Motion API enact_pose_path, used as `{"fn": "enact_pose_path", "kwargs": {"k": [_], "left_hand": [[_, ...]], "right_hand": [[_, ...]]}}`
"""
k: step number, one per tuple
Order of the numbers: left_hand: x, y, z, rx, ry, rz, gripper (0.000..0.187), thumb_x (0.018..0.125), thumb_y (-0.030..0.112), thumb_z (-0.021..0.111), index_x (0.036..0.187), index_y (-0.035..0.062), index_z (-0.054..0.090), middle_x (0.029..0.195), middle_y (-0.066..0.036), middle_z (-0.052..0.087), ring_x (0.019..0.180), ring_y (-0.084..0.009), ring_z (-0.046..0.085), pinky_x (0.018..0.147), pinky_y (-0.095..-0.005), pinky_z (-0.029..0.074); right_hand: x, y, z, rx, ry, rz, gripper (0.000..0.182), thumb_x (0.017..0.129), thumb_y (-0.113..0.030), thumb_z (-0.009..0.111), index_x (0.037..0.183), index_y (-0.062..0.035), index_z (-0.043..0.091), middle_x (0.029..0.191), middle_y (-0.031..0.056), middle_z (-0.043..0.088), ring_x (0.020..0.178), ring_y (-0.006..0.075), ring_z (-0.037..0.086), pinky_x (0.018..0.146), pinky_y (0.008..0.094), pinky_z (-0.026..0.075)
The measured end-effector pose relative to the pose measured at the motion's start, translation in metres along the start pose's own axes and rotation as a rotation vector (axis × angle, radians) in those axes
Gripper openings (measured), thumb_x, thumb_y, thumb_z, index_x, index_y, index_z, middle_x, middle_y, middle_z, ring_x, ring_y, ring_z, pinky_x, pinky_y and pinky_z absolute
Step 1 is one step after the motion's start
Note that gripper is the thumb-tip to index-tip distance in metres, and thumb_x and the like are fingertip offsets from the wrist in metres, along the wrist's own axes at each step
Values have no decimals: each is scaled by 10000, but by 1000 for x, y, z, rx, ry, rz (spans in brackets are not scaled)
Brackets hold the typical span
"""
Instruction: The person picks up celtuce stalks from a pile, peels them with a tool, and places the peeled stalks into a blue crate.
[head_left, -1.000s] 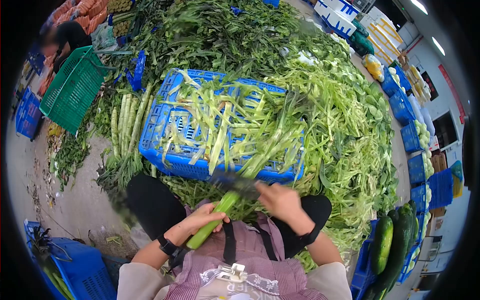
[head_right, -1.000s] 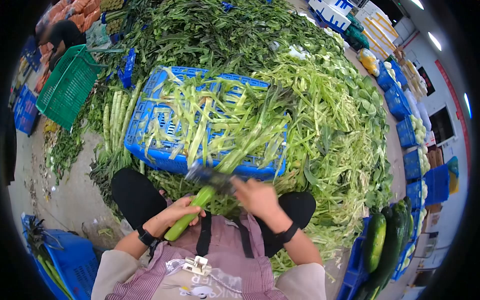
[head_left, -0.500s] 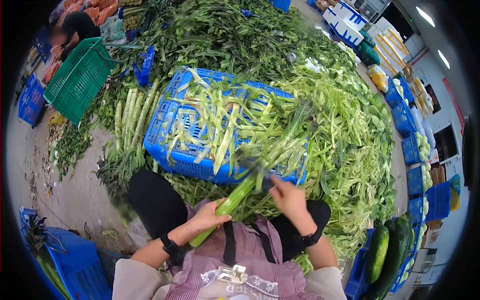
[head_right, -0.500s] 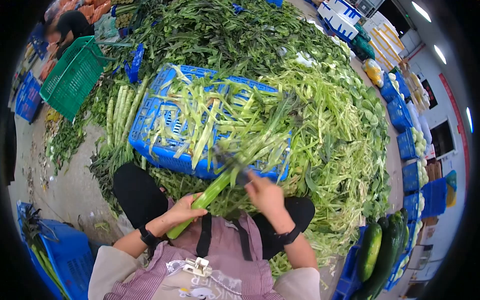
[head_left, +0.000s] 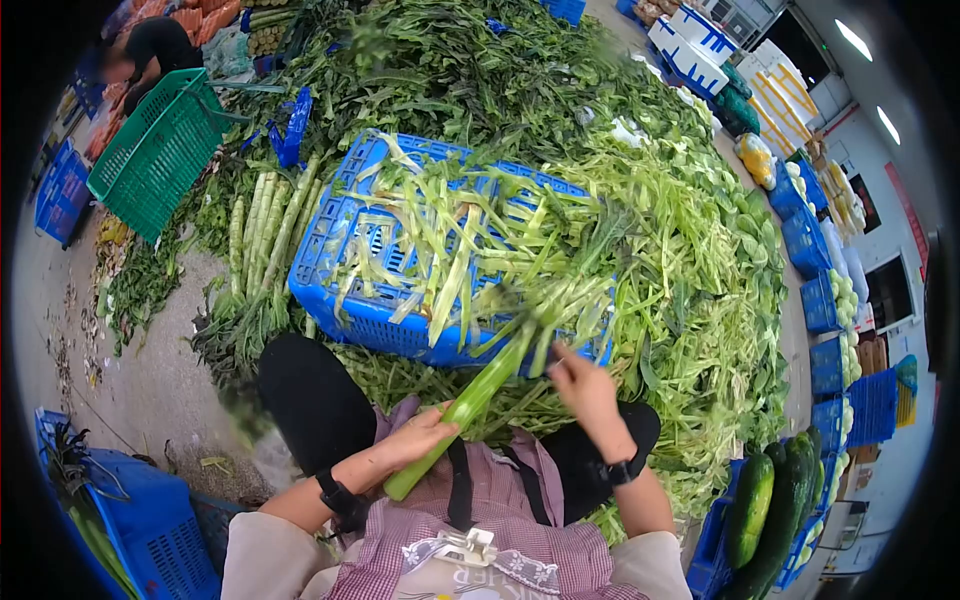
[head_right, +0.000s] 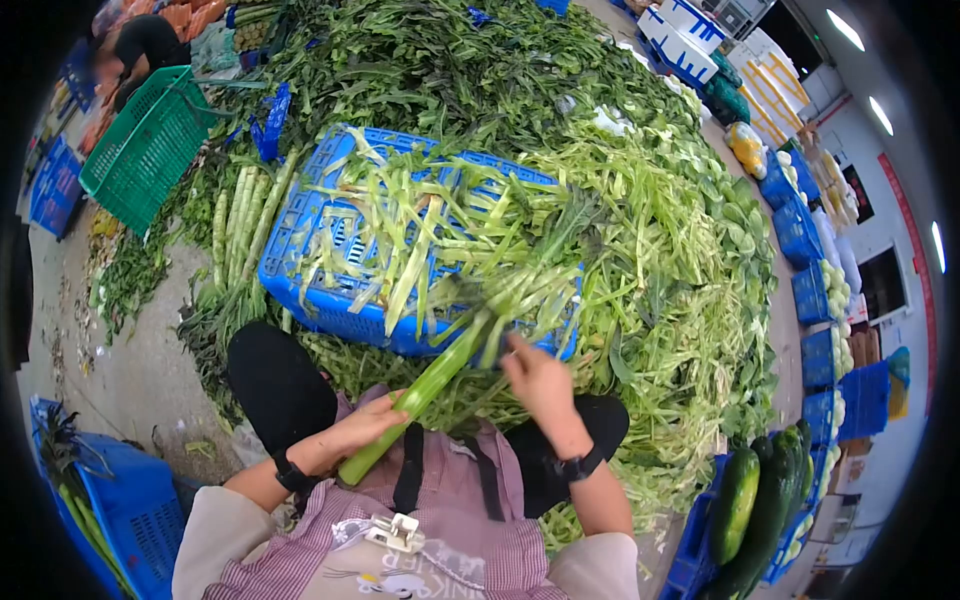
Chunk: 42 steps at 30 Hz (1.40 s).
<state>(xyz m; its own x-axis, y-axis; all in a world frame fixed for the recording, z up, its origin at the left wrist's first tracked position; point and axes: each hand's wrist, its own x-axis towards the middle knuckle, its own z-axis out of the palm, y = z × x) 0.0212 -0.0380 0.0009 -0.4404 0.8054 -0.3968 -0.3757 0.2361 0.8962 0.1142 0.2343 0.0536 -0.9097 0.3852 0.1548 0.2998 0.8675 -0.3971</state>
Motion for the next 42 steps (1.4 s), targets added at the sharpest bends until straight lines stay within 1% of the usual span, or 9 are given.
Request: {"fn": "enact_pose_path", "kwargs": {"k": [5, 11, 15, 23, 30, 31, 34, 37, 42], "left_hand": [[-10, 27, -6, -69, -103, -249, 446, 906, 196, 583, 1295, 7, 477, 1053, -56, 595, 911, -119, 538, 811, -259, 436], [-11, 19, 3, -39, -34, -105, 464, 845, 194, 673, 1236, -8, 524, 1002, -48, 612, 868, -107, 549, 774, -252, 448], [-1, 19, -5, 143, -83, -123, 478, 782, 215, 726, 1166, -24, 570, 961, -62, 640, 833, -115, 576, 753, -257, 460], [-2, 20, 3, 120, -14, -161, 433, 775, 161, 704, 1148, -17, 573, 926, -58, 645, 800, -122, 595, 746, -258, 470], [-6, 26, 4, 21, -76, -191, 468, 831, 116, 640, 1242, -18, 461, 821, -27, 586, 615, -89, 564, 553, -227, 466], [-5, 26, 3, 20, -72, -187, 468, 831, 116, 640, 1242, -18, 461, 821, -27, 586, 615, -89, 564, 553, -227, 466], [1, 22, -4, -22, -73, -123, 419, 877, 149, 595, 1233, -23, 459, 841, -50, 598, 626, -105, 574, 557, -243, 476], [4, 14, -21, -519, -133, -314, 395, 930, 174, 535, 1263, -15, 439, 931, -102, 600, 769, -153, 609, 671, -279, 525], [6, 11, -24, -514, -235, -415, 425, 959, 230, 514, 1310, 11, 418, 968, -79, 582, 809, -153, 608, 754, -269, 528]], "right_hand": [[-32, -54, -4, -163, -93, -403, 447, 740, -253, 711, 1173, -206, 611, 666, 33, 472, 549, 205, 570, 479, 332, 471], [41, 40, -18, -403, 60, 114, 368, 837, -304, 617, 1190, -205, 602, 781, 138, 637, 636, 300, 634, 529, 385, 497], [50, 55, -20, 261, 73, 423, 340, 862, -293, 597, 1162, -136, 633, 753, 165, 649, 636, 330, 628, 574, 375, 490], [-31, -53, -8, -169, -120, -405, 432, 738, -247, 703, 1159, -194, 623, 651, 39, 462, 520, 214, 539, 466, 340, 452], [40, 74, -18, -338, 175, 109, 373, 809, -288, 658, 1173, -209, 628, 773, 88, 636, 603, 286, 618, 497, 376, 486], [42, 88, -16, -222, 217, 44, 387, 842, -270, 631, 1212, -156, 609, 781, 115, 650, 584, 255, 619, 505, 351, 484], [42, 49, -22, 570, -95, 656, 403, 876, -243, 594, 1250, -94, 573, 784, 137, 661, 594, 224, 628, 532, 334, 486], [11, 23, -3, 164, 186, 237, 393, 880, -181, 589, 1254, -63, 565, 615, 88, 552, 521, 133, 544, 525, 313, 477], [-31, -56, -5, -195, -115, -341, 437, 753, -255, 702, 1174, -181, 612, 663, 47, 510, 541, 224, 567, 478, 348, 465]]}}
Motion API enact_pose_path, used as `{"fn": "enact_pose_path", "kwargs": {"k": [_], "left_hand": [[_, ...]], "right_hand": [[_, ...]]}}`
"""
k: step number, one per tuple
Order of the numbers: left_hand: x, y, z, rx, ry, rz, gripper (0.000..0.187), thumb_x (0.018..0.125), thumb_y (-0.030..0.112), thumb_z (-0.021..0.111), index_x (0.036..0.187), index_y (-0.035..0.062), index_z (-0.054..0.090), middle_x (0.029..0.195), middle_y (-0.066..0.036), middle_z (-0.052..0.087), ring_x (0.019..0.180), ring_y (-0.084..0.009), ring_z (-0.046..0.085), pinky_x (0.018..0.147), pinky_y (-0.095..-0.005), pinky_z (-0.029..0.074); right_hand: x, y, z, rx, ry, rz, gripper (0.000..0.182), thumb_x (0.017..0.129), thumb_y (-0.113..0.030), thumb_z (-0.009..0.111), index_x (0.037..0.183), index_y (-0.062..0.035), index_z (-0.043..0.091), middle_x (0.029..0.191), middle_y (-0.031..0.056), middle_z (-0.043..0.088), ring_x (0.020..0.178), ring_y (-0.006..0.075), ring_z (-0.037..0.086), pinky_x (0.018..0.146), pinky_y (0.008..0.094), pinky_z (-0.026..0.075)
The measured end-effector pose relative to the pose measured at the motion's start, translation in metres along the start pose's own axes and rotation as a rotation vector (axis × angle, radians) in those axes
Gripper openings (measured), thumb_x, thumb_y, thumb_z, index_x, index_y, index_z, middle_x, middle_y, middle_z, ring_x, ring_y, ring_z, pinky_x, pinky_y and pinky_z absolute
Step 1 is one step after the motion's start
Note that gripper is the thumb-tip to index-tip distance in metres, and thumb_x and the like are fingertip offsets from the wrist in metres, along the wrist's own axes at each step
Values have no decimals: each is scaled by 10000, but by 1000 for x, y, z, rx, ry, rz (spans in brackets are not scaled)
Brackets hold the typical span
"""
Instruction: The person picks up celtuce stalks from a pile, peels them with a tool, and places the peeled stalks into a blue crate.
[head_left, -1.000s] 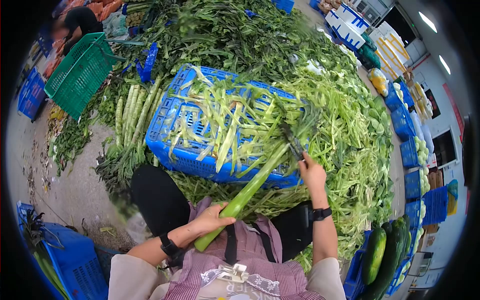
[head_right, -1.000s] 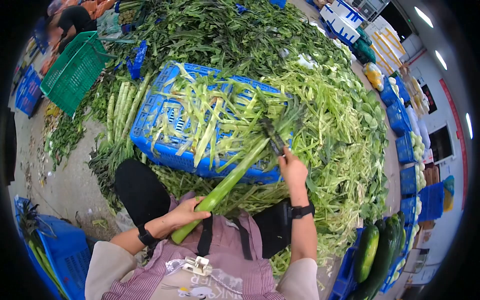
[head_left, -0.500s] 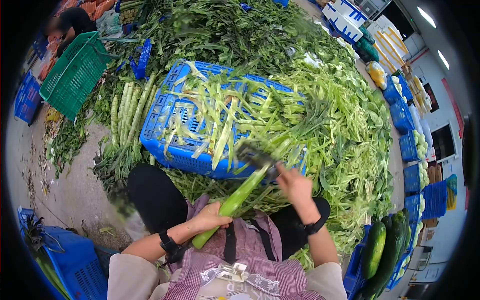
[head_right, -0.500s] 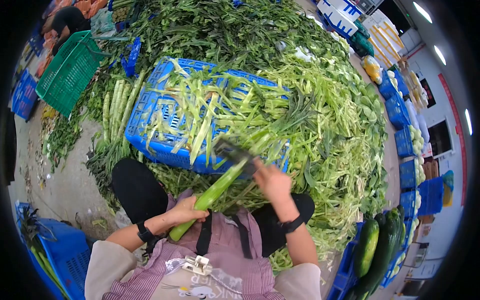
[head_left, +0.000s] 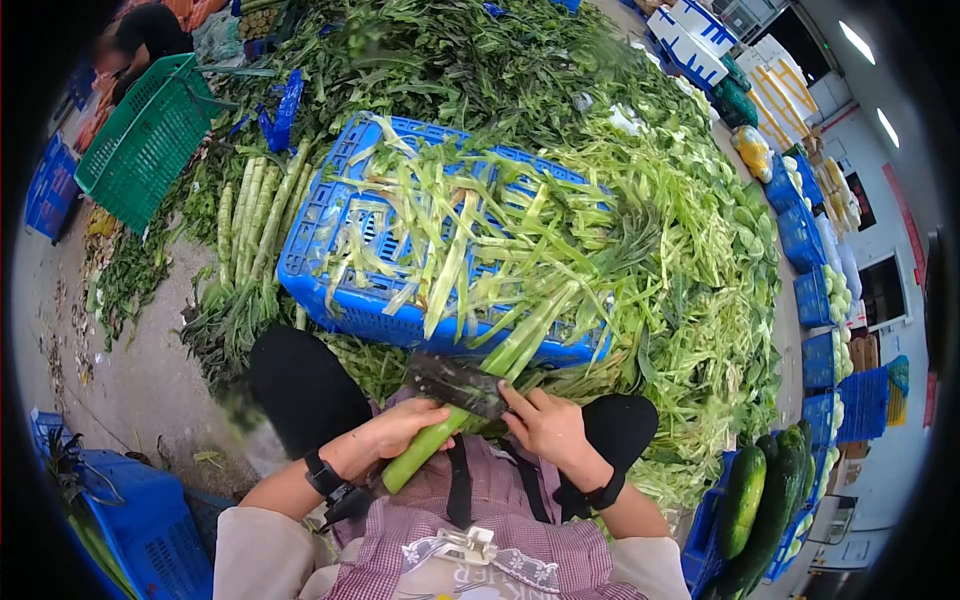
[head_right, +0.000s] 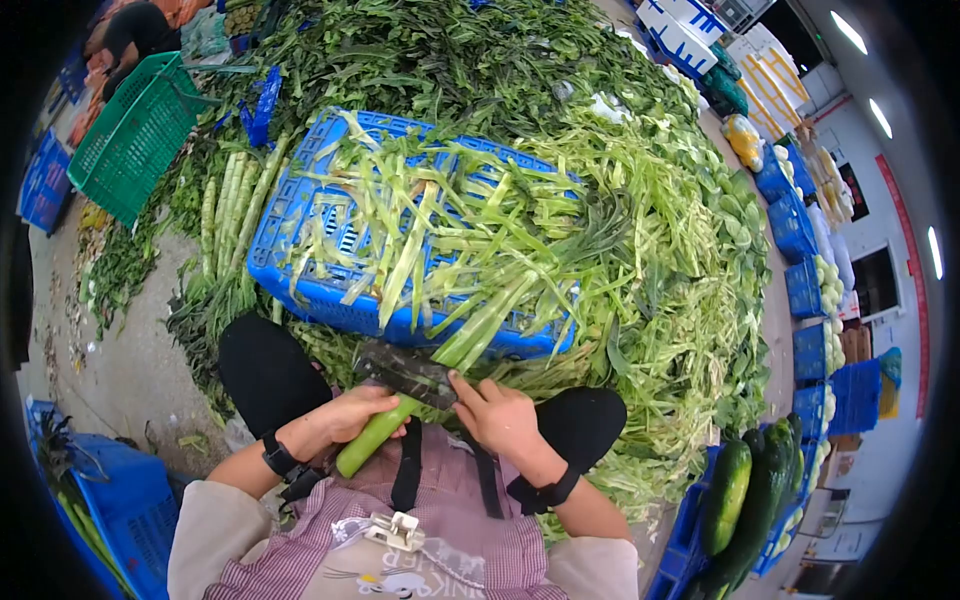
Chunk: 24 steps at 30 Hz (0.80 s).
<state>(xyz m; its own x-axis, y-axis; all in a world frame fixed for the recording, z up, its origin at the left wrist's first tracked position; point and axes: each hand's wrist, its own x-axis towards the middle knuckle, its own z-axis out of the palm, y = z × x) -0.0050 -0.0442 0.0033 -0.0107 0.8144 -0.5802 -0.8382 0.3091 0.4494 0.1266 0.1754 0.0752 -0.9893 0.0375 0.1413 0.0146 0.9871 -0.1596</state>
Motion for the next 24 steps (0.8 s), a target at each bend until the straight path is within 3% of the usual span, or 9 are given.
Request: {"fn": "enact_pose_path", "kwargs": {"k": [3, 7, 10, 12, 15, 17, 19, 21, 24], "left_hand": [[-3, -2, -1, 3, -79, 103, 459, 947, 256, 549, 1308, 9, 410, 960, -61, 568, 843, -149, 611, 759, -276, 527], [-3, 0, 0, -52, -162, 95, 477, 928, 249, 586, 1292, -2, 406, 949, -50, 559, 879, -141, 608, 777, -279, 523], [8, -3, -7, -15, -147, 3, 497, 902, 252, 630, 1281, 0, 429, 960, -49, 561, 828, -132, 617, 726, -268, 532], [9, 4, -7, 118, -162, -49, 535, 875, 264, 666, 1272, -9, 434, 923, -71, 584, 758, -151, 625, 695, -270, 541], [16, 3, -7, 232, -78, -37, 508, 864, 251, 681, 1224, -31, 461, 836, -58, 591, 665, -146, 621, 597, -263, 534], [17, 0, -6, 187, -84, -34, 492, 860, 246, 685, 1204, -35, 471, 817, -60, 593, 650, -143, 617, 579, -260, 527], [16, 0, -4, 151, -93, -33, 477, 857, 240, 688, 1184, -38, 482, 798, -62, 594, 635, -140, 613, 560, -257, 521], [15, 2, -3, 171, -37, -84, 470, 854, 239, 690, 1184, -24, 484, 841, -72, 600, 637, -134, 606, 546, -250, 509], [13, 1, -3, 134, -89, -36, 455, 859, 230, 682, 1189, -9, 480, 881, -74, 599, 647, -128, 601, 554, -240, 501]], "right_hand": [[12, 37, 10, -71, 132, 89, 455, 755, -266, 701, 1192, -193, 600, 673, 50, 520, 517, 235, 557, 457, 358, 454], [15, 140, 19, -218, 248, 502, 365, 842, -317, 625, 1189, -204, 612, 720, 115, 613, 567, 293, 606, 487, 389, 479], [17, 163, 22, 152, 317, 487, 369, 865, -297, 606, 1217, -188, 595, 670, 129, 607, 523, 296, 581, 474, 379, 470], [23, 143, 10, 1100, 172, 1075, 379, 879, -275, 592, 1237, -151, 579, 626, 136, 589, 515, 282, 564, 477, 360, 466], [10, 81, 9, 228, 60, 650, 374, 853, -240, 613, 1207, -118, 592, 645, 99, 586, 540, 229, 572, 485, 322, 463], [0, 29, 10, 22, 164, 170, 376, 813, -244, 649, 1177, -159, 612, 674, 73, 558, 562, 221, 580, 490, 337, 468], [-4, -13, -1, 23, -67, 84, 438, 742, -224, 713, 1168, -172, 623, 791, 79, 603, 627, 257, 612, 531, 343, 489], [-5, -2, 12, 37, 3, 33, 433, 746, -246, 713, 1167, -193, 623, 827, 70, 607, 608, 255, 607, 524, 352, 486], [0, 63, 15, -142, 144, 332, 444, 772, -253, 695, 1205, -214, 607, 757, 84, 605, 600, 260, 604, 519, 357, 483]]}}
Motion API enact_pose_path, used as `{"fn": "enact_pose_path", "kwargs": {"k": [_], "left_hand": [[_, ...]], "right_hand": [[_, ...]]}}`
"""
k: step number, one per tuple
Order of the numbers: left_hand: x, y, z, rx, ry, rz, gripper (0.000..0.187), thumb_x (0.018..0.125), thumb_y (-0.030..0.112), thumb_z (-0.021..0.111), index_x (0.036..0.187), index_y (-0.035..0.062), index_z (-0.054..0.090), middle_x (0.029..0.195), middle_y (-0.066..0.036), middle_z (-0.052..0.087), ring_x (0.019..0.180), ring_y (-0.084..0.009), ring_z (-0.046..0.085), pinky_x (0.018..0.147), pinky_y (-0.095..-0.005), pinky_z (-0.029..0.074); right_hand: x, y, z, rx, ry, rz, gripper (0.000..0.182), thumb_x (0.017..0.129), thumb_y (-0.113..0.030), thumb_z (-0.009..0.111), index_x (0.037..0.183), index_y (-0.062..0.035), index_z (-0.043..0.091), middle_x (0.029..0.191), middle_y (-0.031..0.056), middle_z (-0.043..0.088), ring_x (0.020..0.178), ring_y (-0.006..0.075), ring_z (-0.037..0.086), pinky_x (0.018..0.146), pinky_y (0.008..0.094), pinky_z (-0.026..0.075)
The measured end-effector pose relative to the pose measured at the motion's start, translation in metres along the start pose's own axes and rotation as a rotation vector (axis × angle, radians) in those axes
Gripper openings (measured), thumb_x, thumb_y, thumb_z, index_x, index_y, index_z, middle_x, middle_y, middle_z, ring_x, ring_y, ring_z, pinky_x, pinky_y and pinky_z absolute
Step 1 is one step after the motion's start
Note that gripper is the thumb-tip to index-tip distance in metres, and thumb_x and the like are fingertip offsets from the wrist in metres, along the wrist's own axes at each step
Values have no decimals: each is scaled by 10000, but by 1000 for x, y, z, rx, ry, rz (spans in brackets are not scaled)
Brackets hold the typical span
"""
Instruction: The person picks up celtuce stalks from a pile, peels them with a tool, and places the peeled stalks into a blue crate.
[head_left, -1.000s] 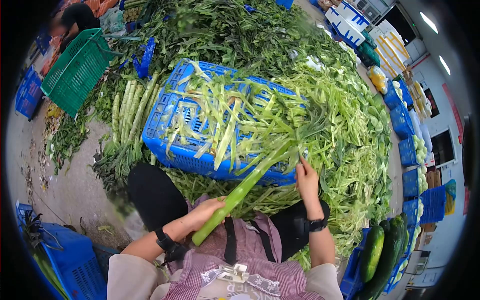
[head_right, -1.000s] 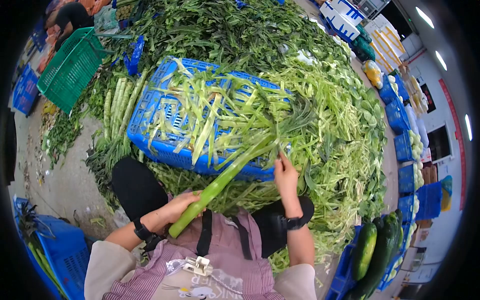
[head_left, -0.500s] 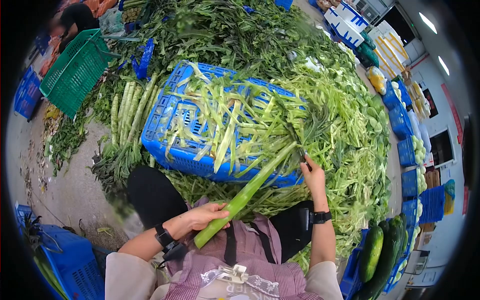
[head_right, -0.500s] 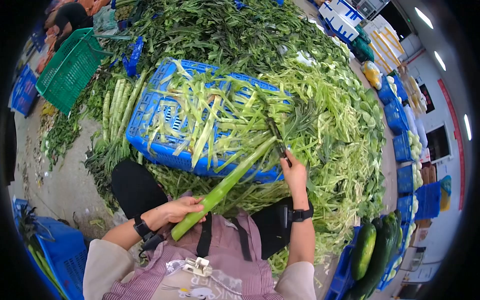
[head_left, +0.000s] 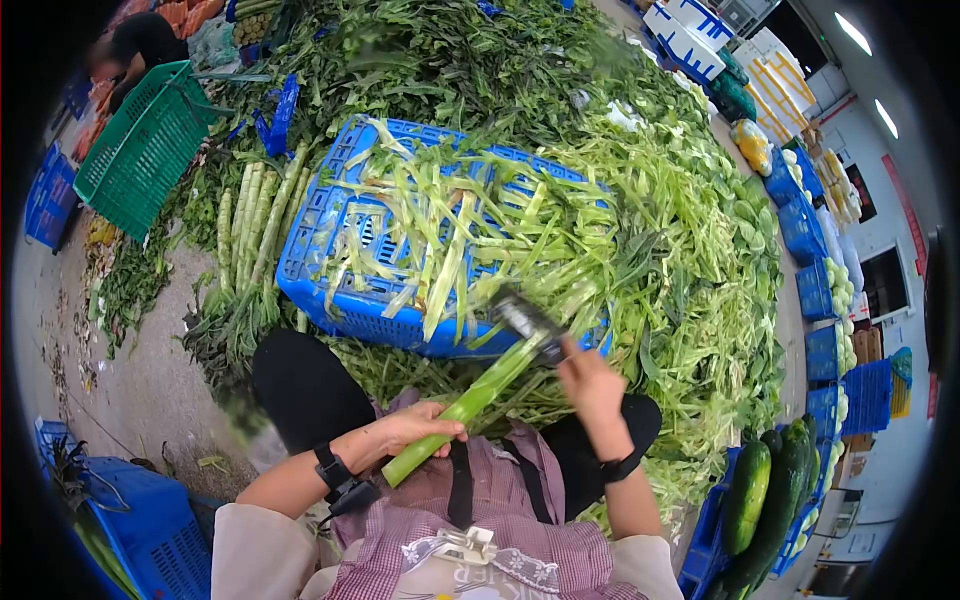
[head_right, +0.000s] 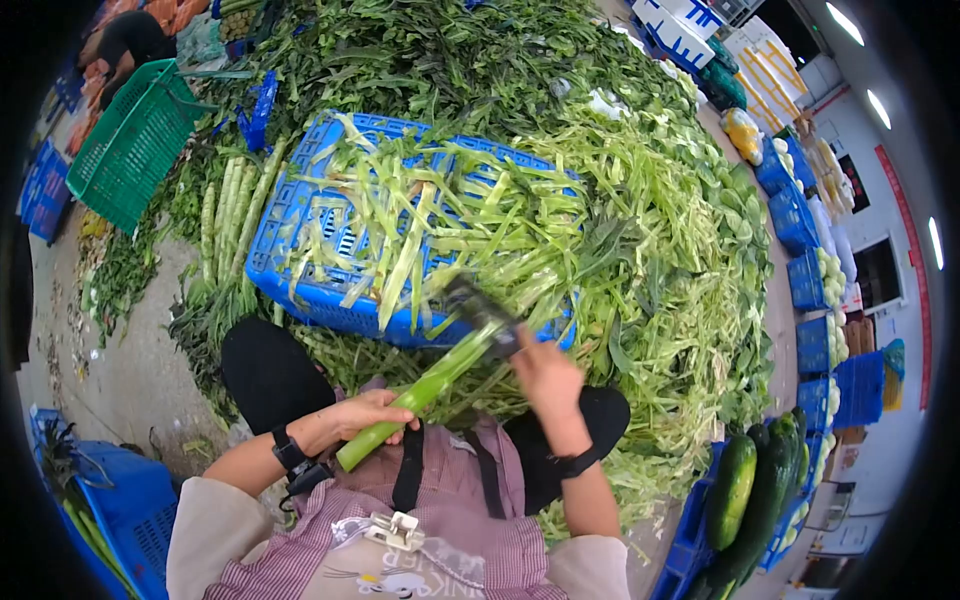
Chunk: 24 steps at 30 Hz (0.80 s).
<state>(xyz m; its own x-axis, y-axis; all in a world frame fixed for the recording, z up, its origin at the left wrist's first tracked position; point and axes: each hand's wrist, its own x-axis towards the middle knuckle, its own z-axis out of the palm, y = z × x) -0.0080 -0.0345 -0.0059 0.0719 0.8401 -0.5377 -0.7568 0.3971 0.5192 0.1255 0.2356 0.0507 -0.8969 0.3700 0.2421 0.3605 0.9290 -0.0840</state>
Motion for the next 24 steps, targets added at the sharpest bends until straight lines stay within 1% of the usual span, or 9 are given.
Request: {"fn": "enact_pose_path", "kwargs": {"k": [4, 6, 9, 11, 13, 15, 17, 20, 24], "left_hand": [[-1, -2, 7, 66, -12, 136, 400, 864, 193, 675, 1171, 12, 492, 923, -41, 598, 693, -93, 605, 587, -207, 495], [-5, 6, 21, 104, 25, 209, 420, 862, 164, 666, 1204, 12, 475, 911, -42, 594, 677, -101, 602, 587, -210, 494], [-10, 10, 28, 179, 102, 298, 438, 859, 134, 664, 1229, 9, 467, 871, -32, 588, 642, -96, 591, 568, -210, 482], [-10, 4, 26, 215, 148, 322, 431, 857, 132, 669, 1221, 6, 477, 843, -23, 586, 623, -84, 583, 548, -206, 472], [-4, -6, 18, 170, 251, 200, 409, 852, 126, 671, 1192, -10, 489, 790, -29, 582, 573, -87, 558, 521, -212, 458], [-6, -3, 20, 189, 247, 182, 397, 851, 124, 671, 1177, -16, 494, 775, -31, 578, 562, -87, 549, 512, -218, 454], [-6, -6, 20, 208, 239, 160, 384, 850, 123, 670, 1161, -23, 499, 760, -33, 573, 551, -88, 539, 503, -224, 450], [-2, -12, 18, 285, 253, 107, 362, 857, 134, 664, 1139, -26, 504, 757, -26, 556, 556, -85, 533, 504, -232, 446], [-9, -8, 32, 410, 340, 207, 369, 870, 149, 648, 1163, -16, 496, 786, -23, 555, 561, -87, 524, 510, -236, 437]], "right_hand": [[29, 83, 20, 20, 168, 170, 445, 849, -255, 646, 1278, -168, 566, 678, 77, 606, 533, 218, 581, 469, 313, 456], [43, 83, 5, 788, -96, 648, 423, 901, -259, 601, 1287, -94, 553, 677, 40, 606, 464, 139, 524, 432, 269, 418], [50, 60, -3, 1050, 51, 766, 395, 921, -247, 575, 1257, -40, 568, 679, 17, 590, 442, 79, 469, 409, 246, 385], [42, 46, 7, 947, 88, 713, 392, 902, -227, 599, 1256, -60, 574, 661, 28, 604, 521, 77, 542, 450, 262, 427], [20, 18, 19, 225, 258, 308, 362, 851, -215, 639, 1204, -140, 616, 724, 90, 626, 591, 220, 589, 532, 343, 474], [-6, -24, 9, 234, 134, 81, 332, 812, -230, 667, 1138, -176, 639, 708, 62, 570, 589, 261, 579, 532, 353, 476], [-28, -60, -8, 128, -66, -203, 359, 772, -248, 693, 1121, -195, 633, 683, 46, 493, 567, 232, 562, 512, 349, 468], [-25, -58, -4, 143, -35, -288, 415, 746, -254, 711, 1148, -214, 619, 680, 40, 457, 550, 216, 545, 487, 339, 454], [8, 7, 13, 11, 76, 45, 406, 774, -240, 698, 1171, -211, 618, 738, 67, 577, 597, 256, 595, 508, 351, 477]]}}
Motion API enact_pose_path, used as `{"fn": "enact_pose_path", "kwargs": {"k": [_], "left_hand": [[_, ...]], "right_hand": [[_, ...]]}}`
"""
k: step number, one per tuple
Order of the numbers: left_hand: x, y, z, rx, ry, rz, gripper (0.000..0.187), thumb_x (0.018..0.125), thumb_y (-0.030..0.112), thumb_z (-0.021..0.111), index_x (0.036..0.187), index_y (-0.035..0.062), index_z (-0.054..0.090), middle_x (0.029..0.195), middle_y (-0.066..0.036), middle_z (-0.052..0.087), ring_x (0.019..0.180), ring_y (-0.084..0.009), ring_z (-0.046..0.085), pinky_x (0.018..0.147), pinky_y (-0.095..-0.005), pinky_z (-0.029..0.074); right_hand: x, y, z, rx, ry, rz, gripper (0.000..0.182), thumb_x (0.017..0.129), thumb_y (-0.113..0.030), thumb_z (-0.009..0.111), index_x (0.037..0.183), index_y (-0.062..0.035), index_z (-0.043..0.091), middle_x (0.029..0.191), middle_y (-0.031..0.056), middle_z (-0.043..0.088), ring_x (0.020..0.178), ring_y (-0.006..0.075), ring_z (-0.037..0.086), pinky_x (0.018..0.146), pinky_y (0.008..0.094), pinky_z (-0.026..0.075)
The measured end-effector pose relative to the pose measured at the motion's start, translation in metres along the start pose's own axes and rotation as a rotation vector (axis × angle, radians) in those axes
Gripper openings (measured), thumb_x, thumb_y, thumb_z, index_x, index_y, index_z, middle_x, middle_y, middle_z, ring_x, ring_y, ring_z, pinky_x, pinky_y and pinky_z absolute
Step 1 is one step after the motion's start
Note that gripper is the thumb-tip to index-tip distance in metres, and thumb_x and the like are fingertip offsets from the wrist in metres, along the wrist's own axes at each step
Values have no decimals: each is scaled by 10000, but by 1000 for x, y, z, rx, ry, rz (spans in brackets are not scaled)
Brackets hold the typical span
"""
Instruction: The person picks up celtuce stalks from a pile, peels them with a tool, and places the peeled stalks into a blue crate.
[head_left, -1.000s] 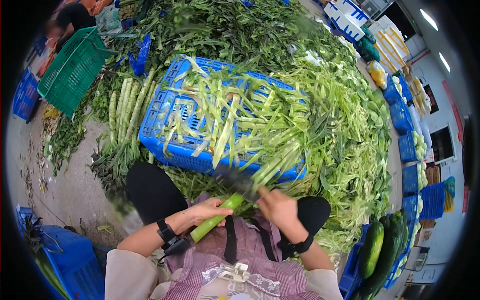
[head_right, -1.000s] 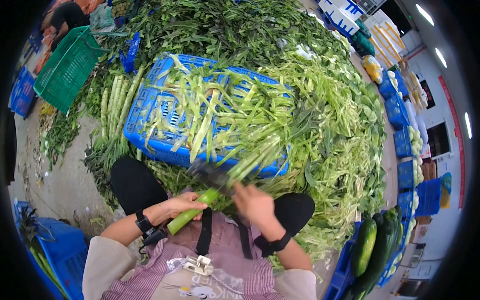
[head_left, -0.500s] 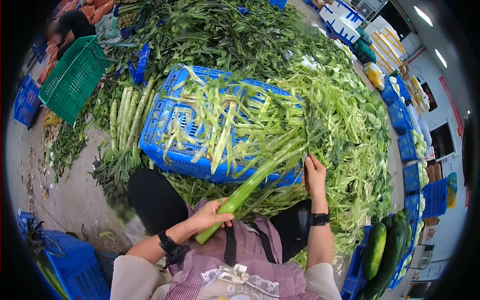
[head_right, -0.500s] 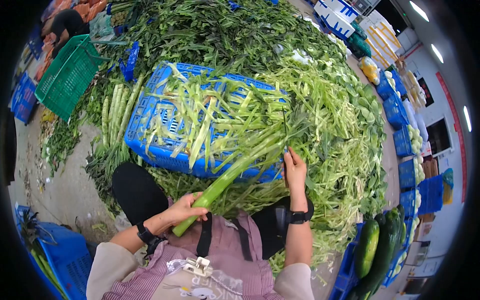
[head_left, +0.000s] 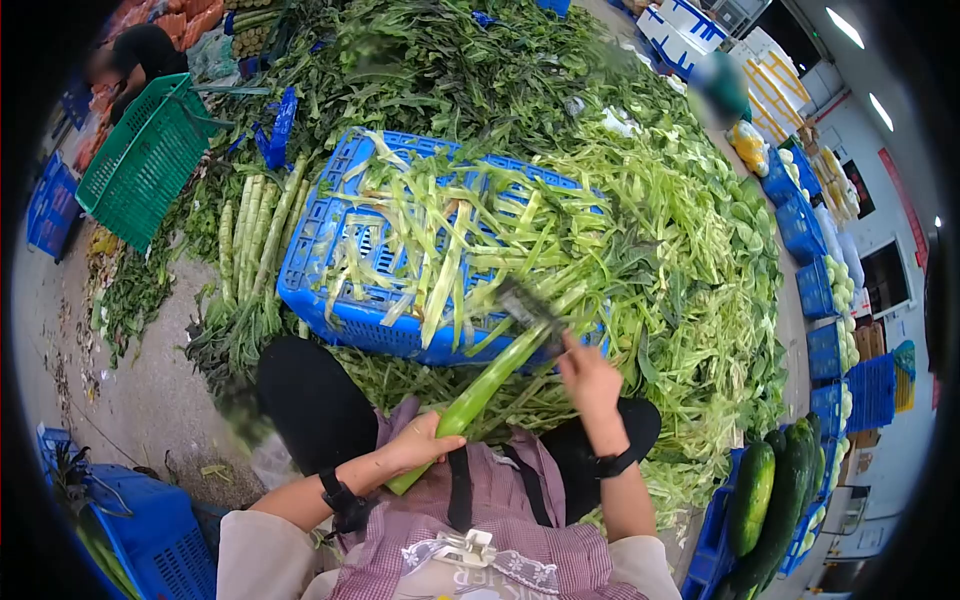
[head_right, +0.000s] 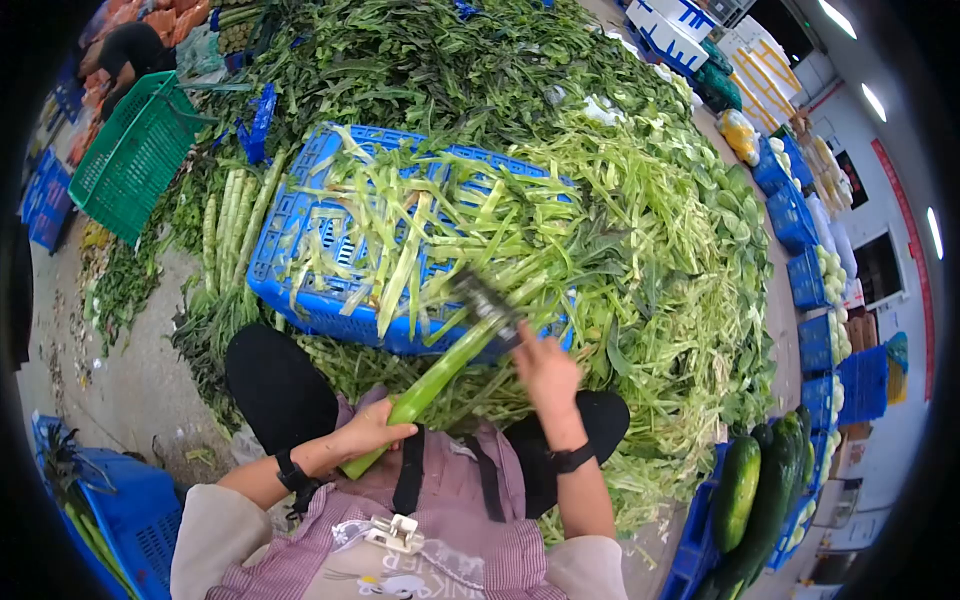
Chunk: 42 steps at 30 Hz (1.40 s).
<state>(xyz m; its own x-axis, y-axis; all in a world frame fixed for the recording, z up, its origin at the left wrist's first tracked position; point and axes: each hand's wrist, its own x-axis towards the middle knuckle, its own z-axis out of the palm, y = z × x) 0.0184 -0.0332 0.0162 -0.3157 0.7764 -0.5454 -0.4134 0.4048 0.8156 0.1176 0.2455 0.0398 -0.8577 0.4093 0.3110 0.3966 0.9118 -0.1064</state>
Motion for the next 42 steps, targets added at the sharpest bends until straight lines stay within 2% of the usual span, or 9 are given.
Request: {"fn": "enact_pose_path", "kwargs": {"k": [3, 7, 13, 21, 28, 31, 34, 37, 42], "left_hand": [[0, -4, 0, 69, 21, 21, 418, 883, 162, 633, 1235, 3, 473, 828, -17, 561, 585, -80, 518, 527, -231, 433], [3, -7, -14, -256, -90, -58, 520, 894, 220, 636, 1324, 15, 427, 908, -19, 544, 664, -73, 534, 553, -220, 445], [6, 0, -30, -262, -232, -133, 521, 903, 274, 626, 1316, 20, 437, 911, -15, 538, 787, -90, 562, 672, -241, 503], [2, -2, -22, -270, -226, -266, 380, 883, 259, 656, 1146, 4, 555, 933, -28, 609, 708, -92, 562, 627, -229, 485], [-2, -8, -14, -190, -201, -104, 485, 861, 144, 673, 1287, 41, 464, 950, 3, 561, 775, -65, 537, 690, -221, 462], [-1, -14, -9, -87, -117, 21, 533, 854, 136, 677, 1317, 37, 431, 1018, -9, 566, 832, -78, 540, 756, -221, 455], [2, -20, -8, -36, -53, 79, 553, 843, 125, 685, 1321, 25, 427, 1009, -19, 577, 862, -100, 548, 787, -237, 452], [8, -4, -9, 87, -60, 16, 548, 855, 168, 675, 1315, 3, 426, 987, -34, 586, 873, -116, 555, 798, -253, 454], [50, 14, -10, 21, -168, -187, 549, 948, 337, 527, 1318, -48, 402, 1034, -84, 592, 921, -147, 563, 808, -292, 470]], "right_hand": [[26, 63, 10, -15, 72, 200, 390, 865, -276, 628, 1231, -147, 594, 721, 95, 640, 558, 233, 603, 512, 322, 481], [44, 61, -16, 1160, -104, 903, 406, 902, -299, 602, 1212, -37, 596, 645, 53, 597, 431, 95, 494, 457, 290, 430], [-8, 26, -10, 260, 20, 396, 343, 848, -234, 634, 1184, -168, 630, 707, 122, 597, 578, 284, 582, 527, 355, 463], [-58, -73, -18, 249, -100, -356, 430, 726, -245, 716, 1146, -201, 632, 664, 36, 452, 528, 205, 522, 468, 326, 441], [-6, 56, 7, 28, 136, 212, 379, 823, -255, 659, 1196, -202, 618, 750, 101, 604, 610, 288, 597, 493, 365, 466], [4, 85, -1, 778, -133, 728, 348, 891, -266, 622, 1203, -113, 608, 653, 51, 604, 488, 155, 559, 417, 293, 419], [2, 75, -15, 1315, 53, 942, 330, 934, -262, 574, 1210, -81, 592, 664, 24, 585, 469, 86, 517, 398, 239, 387], [-4, 76, -27, 1293, 516, 730, 302, 950, -229, 546, 1211, -82, 583, 678, 25, 587, 469, 79, 505, 393, 225, 374], [-16, 46, -55, 535, 347, 351, 356, 881, -44, 545, 1232, 14, 561, 987, 105, 663, 792, 140, 587, 735, 221, 452]]}}
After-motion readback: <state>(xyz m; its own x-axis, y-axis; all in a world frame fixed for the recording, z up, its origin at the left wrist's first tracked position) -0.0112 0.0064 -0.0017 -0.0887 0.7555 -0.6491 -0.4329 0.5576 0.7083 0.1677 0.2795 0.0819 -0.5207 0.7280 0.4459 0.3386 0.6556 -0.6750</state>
